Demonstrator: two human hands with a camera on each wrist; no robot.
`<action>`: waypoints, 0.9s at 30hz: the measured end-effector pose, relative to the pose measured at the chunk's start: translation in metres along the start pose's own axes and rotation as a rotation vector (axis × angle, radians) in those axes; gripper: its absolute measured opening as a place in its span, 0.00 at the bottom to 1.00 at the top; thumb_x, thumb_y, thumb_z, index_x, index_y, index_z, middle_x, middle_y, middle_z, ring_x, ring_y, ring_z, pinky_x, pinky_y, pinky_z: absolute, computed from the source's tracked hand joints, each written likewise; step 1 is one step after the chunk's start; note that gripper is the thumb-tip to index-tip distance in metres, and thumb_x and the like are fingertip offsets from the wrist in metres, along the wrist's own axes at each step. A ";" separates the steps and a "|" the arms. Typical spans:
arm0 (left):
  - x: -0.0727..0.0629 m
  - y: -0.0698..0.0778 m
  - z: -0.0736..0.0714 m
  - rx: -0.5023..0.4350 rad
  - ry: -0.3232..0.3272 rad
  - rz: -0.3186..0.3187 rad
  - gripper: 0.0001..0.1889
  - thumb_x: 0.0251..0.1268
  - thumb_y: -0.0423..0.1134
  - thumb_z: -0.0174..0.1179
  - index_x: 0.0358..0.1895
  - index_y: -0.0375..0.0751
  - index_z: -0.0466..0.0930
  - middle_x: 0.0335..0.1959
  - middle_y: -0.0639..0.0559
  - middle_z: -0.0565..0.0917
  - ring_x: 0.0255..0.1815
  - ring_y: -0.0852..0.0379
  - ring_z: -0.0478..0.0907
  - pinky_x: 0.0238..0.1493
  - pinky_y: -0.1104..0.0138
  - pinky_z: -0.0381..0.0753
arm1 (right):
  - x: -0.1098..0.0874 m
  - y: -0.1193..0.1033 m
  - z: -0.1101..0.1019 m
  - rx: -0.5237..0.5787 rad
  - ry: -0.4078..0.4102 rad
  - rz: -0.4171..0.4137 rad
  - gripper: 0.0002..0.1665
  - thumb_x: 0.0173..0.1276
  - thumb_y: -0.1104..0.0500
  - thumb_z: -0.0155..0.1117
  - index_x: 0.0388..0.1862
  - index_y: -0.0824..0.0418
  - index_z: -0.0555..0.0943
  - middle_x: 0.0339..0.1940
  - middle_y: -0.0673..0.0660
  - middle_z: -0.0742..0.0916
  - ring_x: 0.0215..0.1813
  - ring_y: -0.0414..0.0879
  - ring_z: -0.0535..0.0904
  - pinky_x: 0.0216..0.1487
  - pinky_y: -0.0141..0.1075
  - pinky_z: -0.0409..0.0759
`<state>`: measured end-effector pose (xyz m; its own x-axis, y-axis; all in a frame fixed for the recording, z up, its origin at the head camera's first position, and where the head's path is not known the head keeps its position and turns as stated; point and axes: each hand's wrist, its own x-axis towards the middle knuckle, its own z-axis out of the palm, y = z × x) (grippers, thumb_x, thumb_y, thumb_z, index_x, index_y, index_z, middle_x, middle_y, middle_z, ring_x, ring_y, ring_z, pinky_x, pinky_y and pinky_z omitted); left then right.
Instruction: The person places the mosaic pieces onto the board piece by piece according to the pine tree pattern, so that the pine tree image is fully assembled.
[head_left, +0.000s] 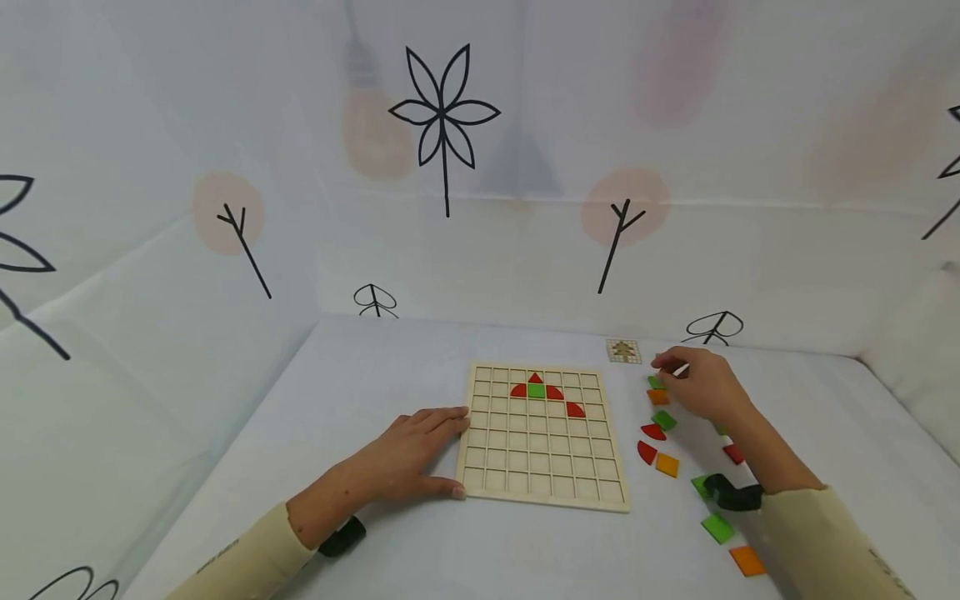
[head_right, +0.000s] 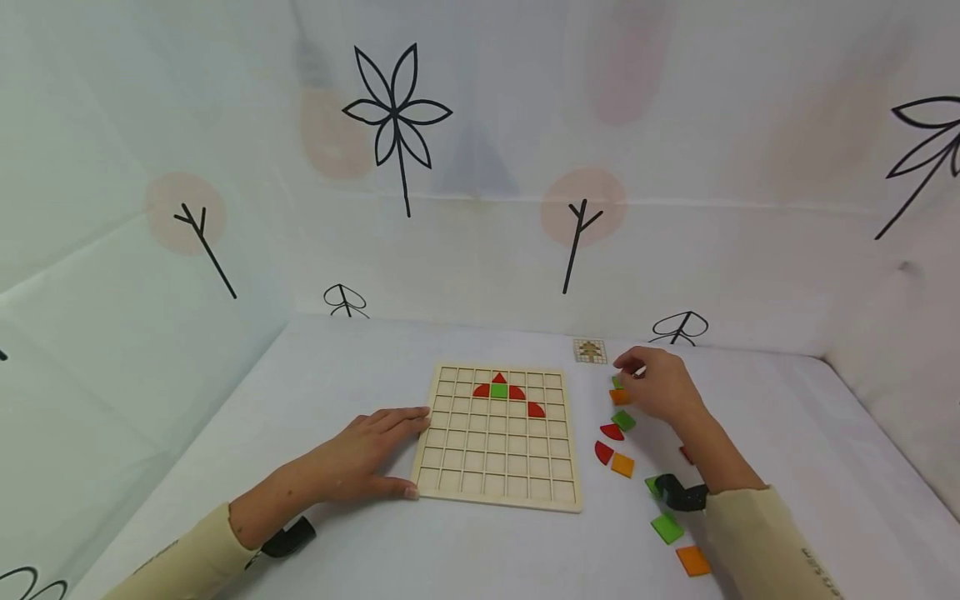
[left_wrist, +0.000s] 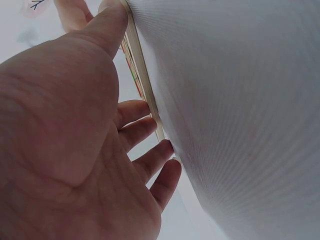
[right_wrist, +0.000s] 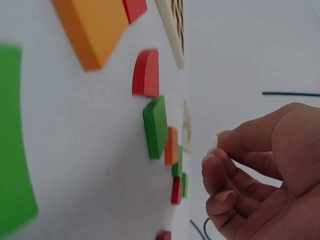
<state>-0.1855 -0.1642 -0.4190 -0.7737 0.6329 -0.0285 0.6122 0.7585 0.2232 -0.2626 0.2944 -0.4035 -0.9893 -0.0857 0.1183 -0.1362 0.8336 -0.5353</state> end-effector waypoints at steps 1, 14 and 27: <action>0.000 0.000 0.000 0.001 0.000 0.000 0.50 0.65 0.72 0.65 0.83 0.50 0.61 0.85 0.55 0.59 0.83 0.50 0.60 0.74 0.44 0.68 | 0.000 0.003 -0.001 -0.005 0.001 0.009 0.16 0.75 0.61 0.66 0.57 0.68 0.84 0.50 0.68 0.86 0.46 0.60 0.82 0.35 0.39 0.82; 0.000 0.001 0.000 -0.003 -0.006 -0.010 0.50 0.64 0.72 0.65 0.83 0.50 0.61 0.85 0.56 0.60 0.83 0.50 0.60 0.74 0.44 0.68 | 0.002 0.028 -0.004 -0.031 -0.031 0.082 0.23 0.74 0.61 0.68 0.62 0.73 0.80 0.50 0.71 0.84 0.44 0.61 0.79 0.33 0.38 0.83; 0.000 0.001 -0.001 0.001 -0.004 -0.004 0.50 0.65 0.72 0.65 0.83 0.49 0.61 0.85 0.55 0.60 0.83 0.50 0.60 0.75 0.44 0.68 | 0.004 0.034 -0.001 -0.070 -0.035 0.036 0.15 0.73 0.63 0.67 0.54 0.70 0.82 0.47 0.70 0.85 0.45 0.62 0.78 0.42 0.48 0.83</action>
<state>-0.1849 -0.1634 -0.4174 -0.7754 0.6305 -0.0335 0.6092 0.7611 0.2226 -0.2711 0.3225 -0.4206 -0.9948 -0.0734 0.0701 -0.0980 0.8727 -0.4784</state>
